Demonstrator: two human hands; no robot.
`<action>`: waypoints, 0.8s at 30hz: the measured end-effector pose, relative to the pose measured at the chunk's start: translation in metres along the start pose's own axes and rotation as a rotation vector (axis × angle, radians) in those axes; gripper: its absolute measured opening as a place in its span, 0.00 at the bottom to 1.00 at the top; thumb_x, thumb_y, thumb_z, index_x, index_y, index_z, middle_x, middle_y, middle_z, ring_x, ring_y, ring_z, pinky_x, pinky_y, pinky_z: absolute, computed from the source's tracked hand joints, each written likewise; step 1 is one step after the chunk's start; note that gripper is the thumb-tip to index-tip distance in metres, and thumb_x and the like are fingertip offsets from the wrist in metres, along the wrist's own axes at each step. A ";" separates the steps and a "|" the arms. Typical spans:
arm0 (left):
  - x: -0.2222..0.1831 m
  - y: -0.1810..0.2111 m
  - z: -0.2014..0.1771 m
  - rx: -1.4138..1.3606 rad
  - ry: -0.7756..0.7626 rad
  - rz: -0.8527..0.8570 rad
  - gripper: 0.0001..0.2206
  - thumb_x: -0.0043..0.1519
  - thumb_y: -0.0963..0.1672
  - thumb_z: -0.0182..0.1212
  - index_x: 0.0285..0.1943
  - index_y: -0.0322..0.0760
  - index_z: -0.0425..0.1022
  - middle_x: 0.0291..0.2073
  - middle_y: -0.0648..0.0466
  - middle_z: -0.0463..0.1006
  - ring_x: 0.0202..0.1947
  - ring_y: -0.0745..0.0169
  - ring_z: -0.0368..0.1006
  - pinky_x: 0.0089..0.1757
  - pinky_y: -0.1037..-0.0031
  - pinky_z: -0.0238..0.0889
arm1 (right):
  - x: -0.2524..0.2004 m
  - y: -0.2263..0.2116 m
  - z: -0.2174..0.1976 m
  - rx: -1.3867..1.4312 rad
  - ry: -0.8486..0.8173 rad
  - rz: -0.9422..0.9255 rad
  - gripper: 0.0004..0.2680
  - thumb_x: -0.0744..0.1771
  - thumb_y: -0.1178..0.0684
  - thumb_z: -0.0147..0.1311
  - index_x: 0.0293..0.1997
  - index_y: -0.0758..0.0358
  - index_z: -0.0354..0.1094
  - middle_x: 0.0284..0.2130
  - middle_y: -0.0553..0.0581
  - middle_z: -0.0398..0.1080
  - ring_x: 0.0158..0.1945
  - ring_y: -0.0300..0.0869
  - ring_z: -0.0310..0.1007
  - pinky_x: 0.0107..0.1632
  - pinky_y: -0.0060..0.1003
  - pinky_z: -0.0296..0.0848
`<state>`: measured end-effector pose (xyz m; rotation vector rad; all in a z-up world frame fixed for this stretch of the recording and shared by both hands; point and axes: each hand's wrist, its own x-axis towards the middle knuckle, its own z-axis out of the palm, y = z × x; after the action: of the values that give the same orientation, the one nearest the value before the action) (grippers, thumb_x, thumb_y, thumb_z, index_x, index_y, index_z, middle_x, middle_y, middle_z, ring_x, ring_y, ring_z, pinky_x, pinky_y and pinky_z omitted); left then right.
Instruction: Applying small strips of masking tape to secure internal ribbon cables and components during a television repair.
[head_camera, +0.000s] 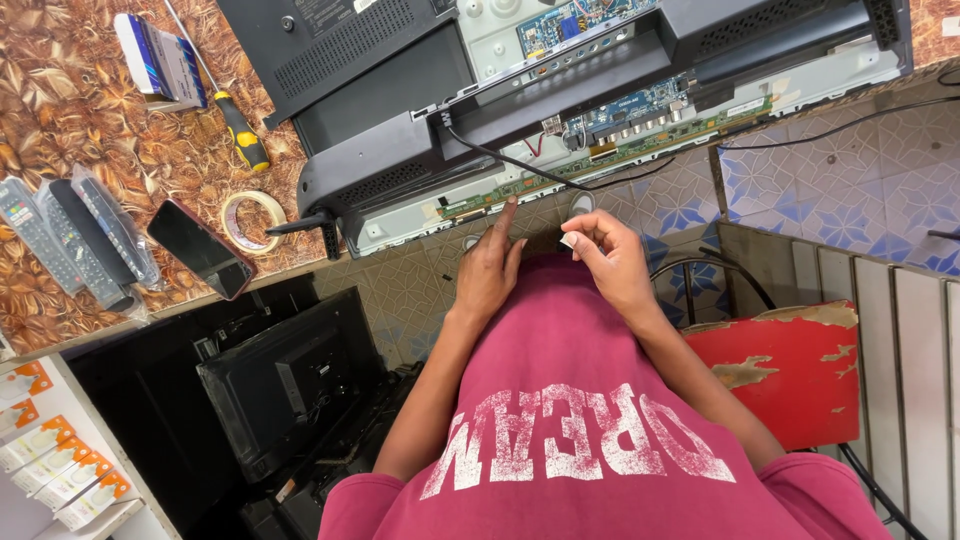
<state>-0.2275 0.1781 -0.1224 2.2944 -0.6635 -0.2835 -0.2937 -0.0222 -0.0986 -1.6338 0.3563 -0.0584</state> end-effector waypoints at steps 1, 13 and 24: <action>0.000 -0.001 0.002 0.000 -0.001 0.001 0.29 0.68 0.45 0.56 0.80 0.48 0.53 0.27 0.51 0.73 0.28 0.40 0.76 0.30 0.50 0.72 | 0.000 0.001 0.000 0.000 0.001 0.000 0.06 0.69 0.59 0.55 0.50 0.64 0.76 0.21 0.54 0.71 0.26 0.34 0.66 0.37 0.29 0.68; 0.013 0.018 0.007 -0.025 -0.017 -0.023 0.31 0.68 0.44 0.56 0.81 0.48 0.49 0.27 0.48 0.75 0.27 0.38 0.76 0.30 0.49 0.72 | -0.001 0.008 -0.020 -0.005 0.049 -0.005 0.06 0.69 0.59 0.55 0.50 0.65 0.75 0.22 0.55 0.72 0.27 0.34 0.68 0.37 0.30 0.69; 0.015 0.020 0.030 0.060 0.088 -0.044 0.30 0.68 0.43 0.56 0.81 0.45 0.52 0.26 0.52 0.78 0.24 0.46 0.76 0.28 0.55 0.71 | 0.016 0.039 -0.081 -0.009 0.230 -0.098 0.16 0.70 0.66 0.50 0.68 0.70 0.60 0.35 0.60 0.71 0.30 0.40 0.72 0.38 0.35 0.71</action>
<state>-0.2333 0.1403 -0.1303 2.3668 -0.5846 -0.1845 -0.3065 -0.1069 -0.1311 -1.6571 0.4519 -0.3209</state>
